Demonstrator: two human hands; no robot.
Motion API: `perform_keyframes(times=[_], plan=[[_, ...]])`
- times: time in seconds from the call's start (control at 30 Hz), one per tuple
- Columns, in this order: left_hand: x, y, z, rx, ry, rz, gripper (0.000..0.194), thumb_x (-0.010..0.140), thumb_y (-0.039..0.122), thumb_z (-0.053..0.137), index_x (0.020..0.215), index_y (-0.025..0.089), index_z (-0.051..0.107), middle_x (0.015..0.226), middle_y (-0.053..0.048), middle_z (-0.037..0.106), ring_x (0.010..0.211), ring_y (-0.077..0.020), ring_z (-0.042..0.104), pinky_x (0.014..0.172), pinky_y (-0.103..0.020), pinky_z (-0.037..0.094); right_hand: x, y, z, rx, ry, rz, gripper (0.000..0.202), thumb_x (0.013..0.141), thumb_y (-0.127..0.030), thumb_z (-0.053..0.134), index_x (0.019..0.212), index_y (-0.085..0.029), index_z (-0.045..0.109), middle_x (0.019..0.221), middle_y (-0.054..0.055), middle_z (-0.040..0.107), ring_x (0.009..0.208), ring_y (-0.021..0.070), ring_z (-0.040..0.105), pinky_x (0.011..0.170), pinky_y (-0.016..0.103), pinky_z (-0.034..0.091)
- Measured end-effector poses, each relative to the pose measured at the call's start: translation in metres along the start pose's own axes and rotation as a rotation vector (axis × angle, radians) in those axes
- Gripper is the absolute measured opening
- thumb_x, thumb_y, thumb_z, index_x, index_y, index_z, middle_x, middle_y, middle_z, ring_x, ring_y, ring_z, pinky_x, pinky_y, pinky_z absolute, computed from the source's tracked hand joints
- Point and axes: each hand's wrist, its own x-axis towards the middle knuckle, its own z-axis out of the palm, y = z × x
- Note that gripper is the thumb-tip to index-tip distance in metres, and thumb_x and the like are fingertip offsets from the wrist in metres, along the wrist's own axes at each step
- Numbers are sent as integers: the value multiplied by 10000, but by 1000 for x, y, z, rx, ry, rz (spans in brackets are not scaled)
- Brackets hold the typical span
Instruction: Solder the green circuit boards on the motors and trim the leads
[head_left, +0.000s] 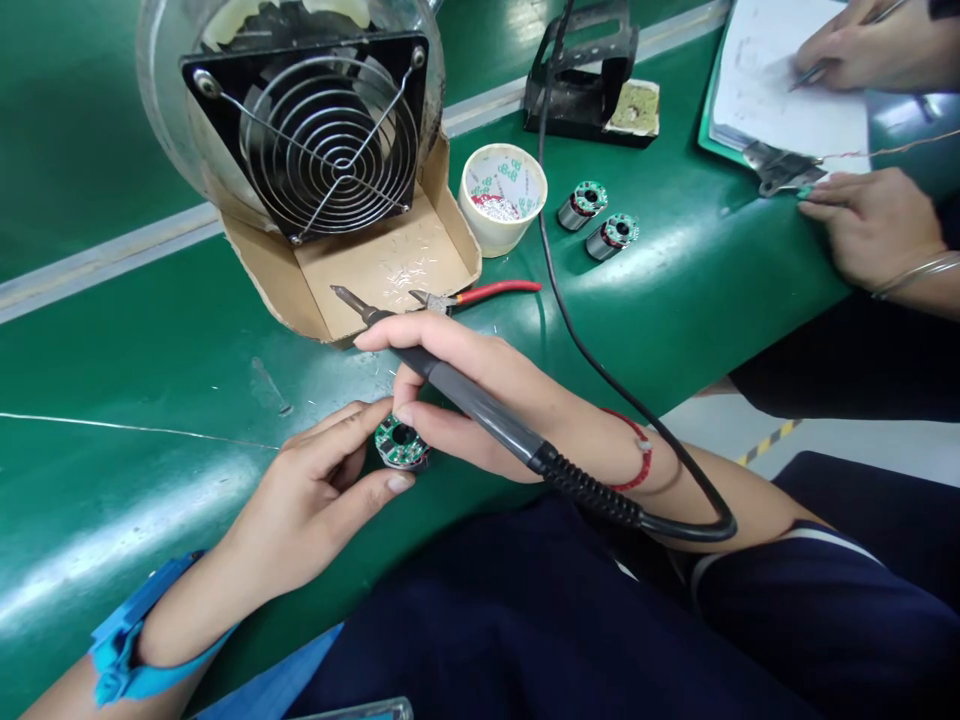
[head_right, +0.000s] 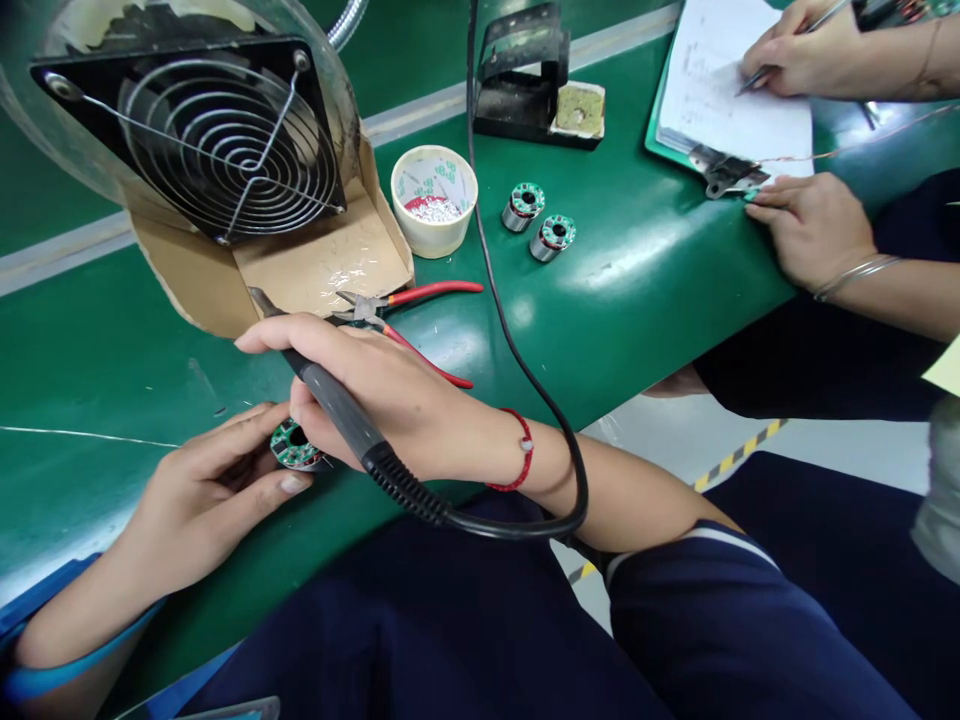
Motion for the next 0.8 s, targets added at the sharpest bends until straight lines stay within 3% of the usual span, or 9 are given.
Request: perform_keyframes(times=[0.13, 0.37, 0.47, 0.57, 0.63, 0.7, 0.8], plan=[[-2, -3, 1, -3, -5, -4, 493, 974, 343, 724, 1461, 360, 645, 725, 37, 566, 559, -102, 483, 529, -221, 433, 0, 0, -1, -5, 4, -19, 395, 926, -207, 574, 1305, -287, 498, 979, -25, 749, 937, 171, 732, 823, 315, 596], [-3, -3, 3, -24, 11, -17, 437, 977, 323, 720, 1411, 345, 677, 691, 48, 529, 560, -105, 448, 550, -225, 436, 1, -4, -3, -113, -23, -57, 403, 903, -104, 525, 1277, -253, 518, 835, -46, 692, 821, 154, 671, 857, 322, 563], [-4, -6, 4, -4, 4, -42, 451, 978, 344, 717, 1426, 332, 662, 732, 36, 554, 590, -115, 482, 577, -239, 451, -3, 3, 0, -63, -44, -78, 400, 944, -145, 531, 1321, -276, 497, 858, -51, 684, 812, 139, 674, 845, 299, 573], [0, -9, 5, 21, 11, -68, 405, 975, 356, 706, 1376, 306, 670, 838, 10, 595, 604, -115, 494, 585, -255, 453, -12, 13, 10, 12, 112, -101, 420, 1005, -282, 603, 1401, -259, 464, 1000, -9, 690, 884, 140, 694, 865, 297, 593], [5, -11, 6, 86, 58, -79, 344, 970, 343, 688, 1306, 276, 674, 866, 3, 587, 594, -114, 472, 577, -263, 441, -17, 17, 18, -67, 217, -104, 528, 992, -387, 680, 1439, -228, 448, 1152, 56, 688, 1013, 184, 695, 942, 358, 596], [9, -14, 9, 179, 92, -98, 293, 954, 302, 661, 1242, 250, 664, 845, 9, 553, 587, -116, 448, 574, -269, 428, -20, 21, 25, -230, 228, -100, 588, 981, -435, 705, 1452, -193, 450, 1251, 115, 680, 1104, 239, 677, 1007, 434, 581], [12, -22, 11, 227, 118, -170, 284, 902, 257, 652, 1181, 221, 612, 853, 12, 524, 611, -121, 462, 586, -275, 436, -18, 26, 32, -447, 165, -94, 471, 1028, -319, 598, 1453, -150, 482, 1241, 146, 695, 1107, 277, 656, 1006, 495, 564]])
